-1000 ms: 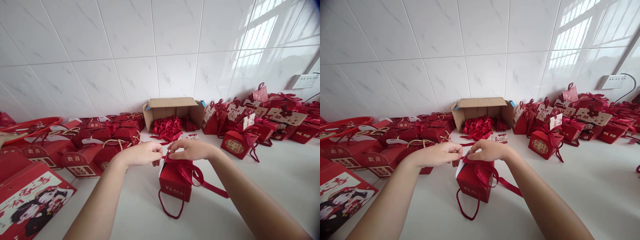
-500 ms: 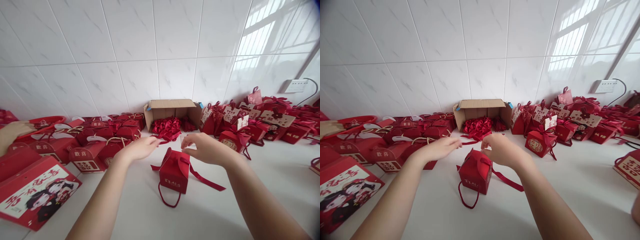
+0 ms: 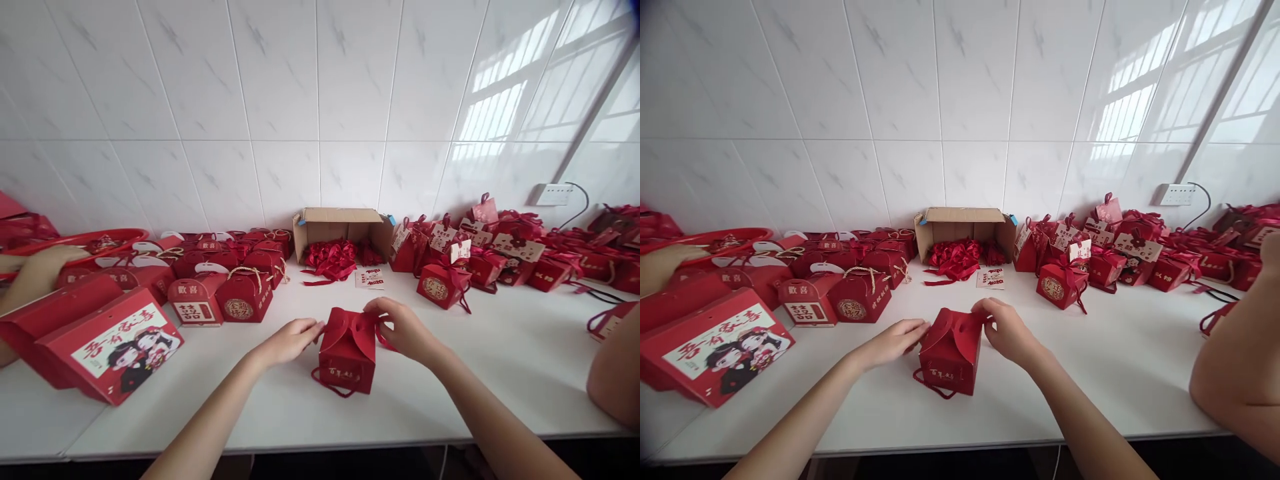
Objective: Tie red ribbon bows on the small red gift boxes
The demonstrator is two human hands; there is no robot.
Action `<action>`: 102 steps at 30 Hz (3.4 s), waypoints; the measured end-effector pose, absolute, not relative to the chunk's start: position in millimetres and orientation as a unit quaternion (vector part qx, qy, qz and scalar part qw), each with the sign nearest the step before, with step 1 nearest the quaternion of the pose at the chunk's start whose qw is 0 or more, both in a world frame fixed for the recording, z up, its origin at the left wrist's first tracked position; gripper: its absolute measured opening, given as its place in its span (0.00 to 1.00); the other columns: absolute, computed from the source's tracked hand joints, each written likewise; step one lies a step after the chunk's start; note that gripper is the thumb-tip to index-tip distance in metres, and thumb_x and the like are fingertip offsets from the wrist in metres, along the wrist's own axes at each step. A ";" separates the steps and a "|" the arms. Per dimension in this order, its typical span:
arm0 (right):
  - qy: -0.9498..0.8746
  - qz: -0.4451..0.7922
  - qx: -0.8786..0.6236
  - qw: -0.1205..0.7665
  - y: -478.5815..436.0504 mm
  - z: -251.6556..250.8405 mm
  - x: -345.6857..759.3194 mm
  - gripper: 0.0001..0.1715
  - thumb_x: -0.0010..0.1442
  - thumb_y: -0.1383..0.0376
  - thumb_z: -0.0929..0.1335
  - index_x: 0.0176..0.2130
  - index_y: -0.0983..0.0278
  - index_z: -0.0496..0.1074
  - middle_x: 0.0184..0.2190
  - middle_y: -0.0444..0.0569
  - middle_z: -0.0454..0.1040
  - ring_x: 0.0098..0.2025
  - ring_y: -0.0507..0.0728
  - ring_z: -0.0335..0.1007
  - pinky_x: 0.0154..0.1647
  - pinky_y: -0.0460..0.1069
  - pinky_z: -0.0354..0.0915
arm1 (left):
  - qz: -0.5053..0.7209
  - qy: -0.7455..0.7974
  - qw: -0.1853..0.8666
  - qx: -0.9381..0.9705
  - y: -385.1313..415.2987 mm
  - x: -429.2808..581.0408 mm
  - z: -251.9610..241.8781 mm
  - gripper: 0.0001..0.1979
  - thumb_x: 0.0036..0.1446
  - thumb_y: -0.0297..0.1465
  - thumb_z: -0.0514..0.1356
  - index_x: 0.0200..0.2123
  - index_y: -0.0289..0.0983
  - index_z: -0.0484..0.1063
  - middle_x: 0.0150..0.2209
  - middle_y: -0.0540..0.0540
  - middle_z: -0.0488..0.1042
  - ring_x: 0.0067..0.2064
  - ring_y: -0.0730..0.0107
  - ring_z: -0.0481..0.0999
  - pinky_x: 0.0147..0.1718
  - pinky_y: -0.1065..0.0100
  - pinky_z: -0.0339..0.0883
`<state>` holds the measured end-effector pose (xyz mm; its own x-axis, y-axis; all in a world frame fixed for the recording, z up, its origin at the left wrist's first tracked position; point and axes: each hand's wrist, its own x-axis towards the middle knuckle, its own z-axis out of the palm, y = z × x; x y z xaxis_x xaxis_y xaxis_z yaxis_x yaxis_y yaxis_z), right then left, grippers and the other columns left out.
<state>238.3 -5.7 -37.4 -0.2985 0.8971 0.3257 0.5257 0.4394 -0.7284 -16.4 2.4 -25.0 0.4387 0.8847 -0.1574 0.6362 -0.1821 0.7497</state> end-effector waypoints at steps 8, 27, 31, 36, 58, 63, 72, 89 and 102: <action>-0.642 0.141 -0.595 0.462 -62.5 -72.6 245.8 0.05 0.51 0.68 0.64 0.29 0.59 0.61 0.31 0.47 0.64 0.33 0.57 0.64 0.34 0.52 0.64 | 0.128 0.637 0.051 0.758 -55.7 -37.4 -42.9 0.19 0.62 0.29 0.41 0.46 0.39 0.69 0.43 0.38 0.71 0.47 0.52 0.70 0.46 0.54 0.58; -0.363 0.671 -0.428 0.485 -47.4 -72.7 200.3 0.20 0.55 0.49 0.69 0.41 0.58 0.66 0.20 0.36 0.55 0.18 0.46 0.46 0.19 0.43 0.45 | 0.100 0.613 0.231 0.749 -65.7 -12.6 -47.0 0.19 0.62 0.36 0.42 0.34 0.40 0.71 0.31 0.42 0.74 0.33 0.58 0.74 0.30 0.65 0.59; -0.316 0.686 -0.377 0.536 -35.0 -71.8 201.3 0.16 0.55 0.51 0.70 0.35 0.59 0.67 0.27 0.39 0.61 0.21 0.46 0.52 0.23 0.43 0.55 | 0.117 0.628 0.289 0.713 -43.7 -26.1 -49.3 0.25 0.61 0.33 0.42 0.61 0.41 0.58 0.28 0.46 0.74 0.30 0.61 0.74 0.32 0.64 0.63; -0.329 0.572 -0.402 0.634 -25.2 -63.2 204.7 0.23 0.54 0.51 0.70 0.49 0.53 0.69 0.32 0.42 0.65 0.30 0.51 0.61 0.31 0.46 0.63 | 0.362 0.590 0.400 0.600 -20.0 -31.0 -41.8 0.27 0.59 0.34 0.50 0.62 0.41 0.54 0.47 0.42 0.73 0.42 0.65 0.75 0.41 0.66 0.67; -0.295 0.547 -0.352 0.700 -24.7 -69.8 220.9 0.15 0.54 0.55 0.72 0.37 0.63 0.77 0.26 0.45 0.72 0.31 0.50 0.67 0.33 0.43 0.67 | 0.702 0.374 0.575 0.190 -6.2 -32.3 -25.4 0.12 0.53 0.14 0.52 0.25 0.30 0.72 0.28 0.44 0.74 0.30 0.70 0.77 0.30 0.70 0.77; -0.297 0.535 -0.378 0.694 -25.3 -68.2 225.9 0.15 0.51 0.58 0.74 0.38 0.62 0.77 0.27 0.43 0.74 0.30 0.49 0.68 0.33 0.41 0.67 | 0.703 0.402 0.542 0.225 -4.3 -35.5 -29.3 0.08 0.51 0.15 0.58 0.27 0.30 0.74 0.28 0.47 0.75 0.29 0.75 0.77 0.30 0.76 0.76; -0.382 0.392 -0.429 0.718 -20.1 -30.0 239.3 0.17 0.51 0.54 0.73 0.38 0.61 0.77 0.34 0.46 0.75 0.37 0.53 0.70 0.37 0.46 0.69 | 0.720 0.424 0.413 0.361 -2.9 -37.5 10.4 0.13 0.47 0.37 0.68 0.24 0.35 0.69 0.17 0.53 0.68 0.21 0.75 0.71 0.18 0.76 0.65; -0.621 0.357 -0.312 0.624 2.5 90.1 225.9 0.19 0.54 0.51 0.70 0.38 0.62 0.79 0.25 0.45 0.73 0.33 0.54 0.69 0.35 0.49 0.65 | 0.655 0.316 0.374 0.576 -1.2 24.1 94.0 0.13 0.46 0.37 0.68 0.36 0.37 0.79 0.32 0.48 0.77 0.22 0.80 0.63 0.20 0.73 0.57; -0.616 0.350 -0.306 0.636 -1.8 94.9 231.7 0.17 0.54 0.53 0.71 0.40 0.59 0.79 0.35 0.47 0.78 0.42 0.56 0.71 0.42 0.51 0.65 | 0.662 0.337 0.316 0.590 0.4 15.8 91.3 0.13 0.48 0.38 0.66 0.36 0.37 0.79 0.33 0.47 0.79 0.26 0.75 0.71 0.22 0.74 0.61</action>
